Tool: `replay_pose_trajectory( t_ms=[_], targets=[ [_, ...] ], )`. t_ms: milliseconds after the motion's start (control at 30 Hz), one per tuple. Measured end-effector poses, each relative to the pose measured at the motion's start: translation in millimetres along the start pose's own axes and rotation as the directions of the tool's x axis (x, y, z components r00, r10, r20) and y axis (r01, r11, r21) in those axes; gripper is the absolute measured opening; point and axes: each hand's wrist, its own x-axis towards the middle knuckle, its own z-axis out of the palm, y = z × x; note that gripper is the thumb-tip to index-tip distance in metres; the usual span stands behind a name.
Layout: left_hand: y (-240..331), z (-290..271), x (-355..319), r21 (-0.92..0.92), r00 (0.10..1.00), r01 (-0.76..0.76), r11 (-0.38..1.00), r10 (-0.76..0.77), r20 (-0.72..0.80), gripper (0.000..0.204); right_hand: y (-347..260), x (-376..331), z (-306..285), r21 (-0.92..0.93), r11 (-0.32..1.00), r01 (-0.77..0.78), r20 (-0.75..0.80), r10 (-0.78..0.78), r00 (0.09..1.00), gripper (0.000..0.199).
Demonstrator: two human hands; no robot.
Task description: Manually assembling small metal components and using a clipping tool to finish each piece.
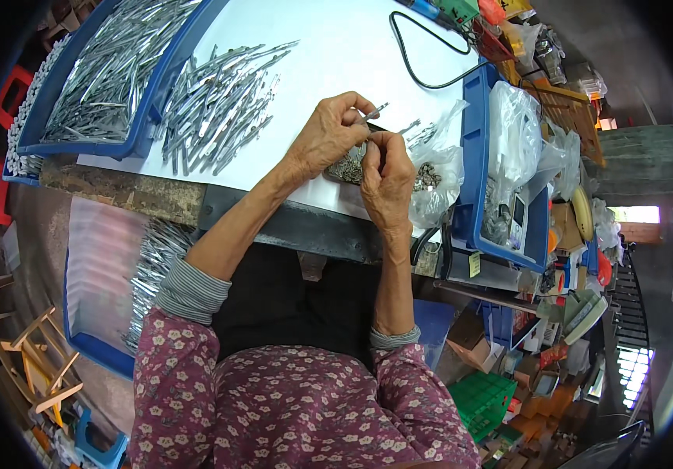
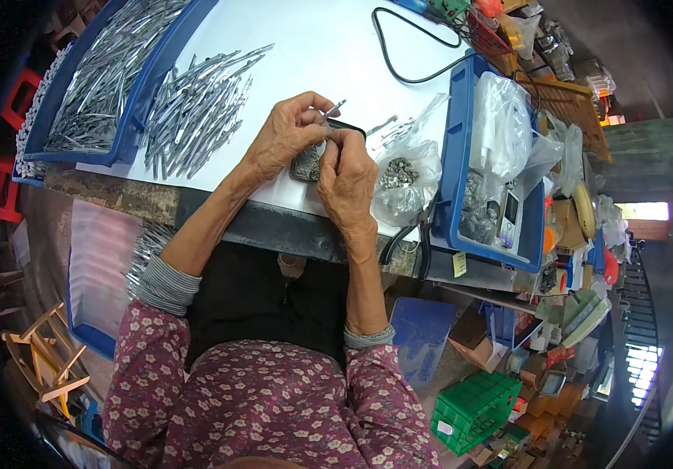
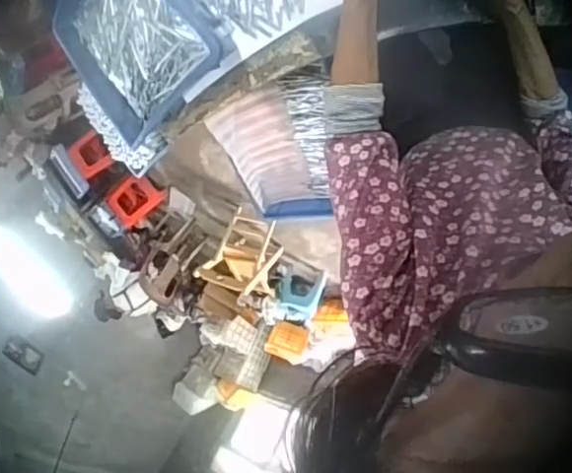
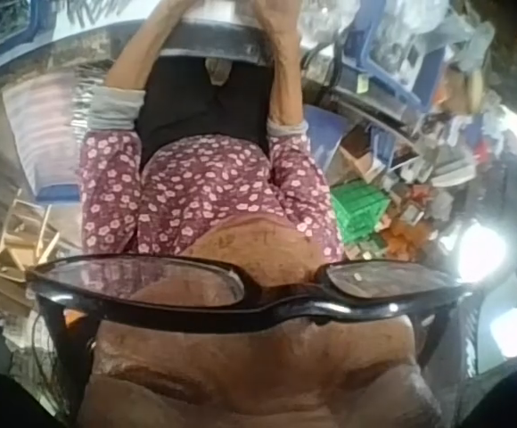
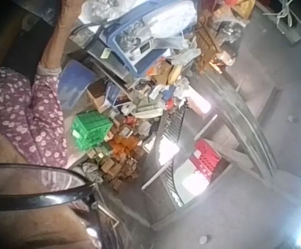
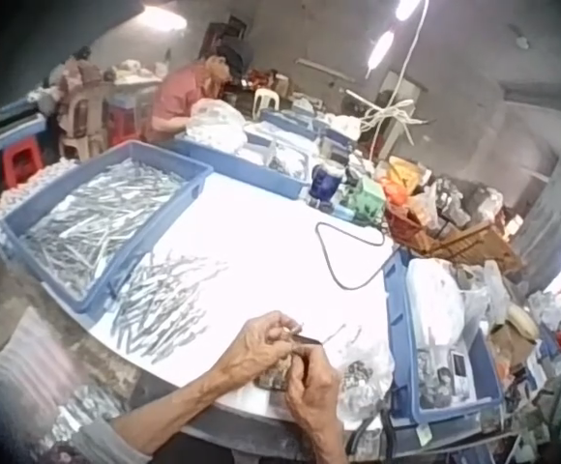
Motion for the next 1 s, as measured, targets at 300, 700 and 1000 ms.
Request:
replay_pose_trajectory(
  t_ms=[300,700,1000],
  targets=[
    [-1,3,-2,-0.074,0.999,-0.039,0.997,0.041,0.034,0.026,-4,4,-4,0.196,0.970,-0.146,-0.064,0.162,0.985,0.007],
    [4,-1,-6,-0.272,0.999,0.038,0.962,-0.035,0.016,0.022,7,22,-7,0.435,0.880,-0.191,0.021,0.203,0.979,0.011],
    [1,-2,-3,-0.282,0.998,0.053,0.958,-0.045,0.036,0.021,7,20,0,0.437,0.873,-0.216,0.034,0.224,0.974,0.010]
  ],
)
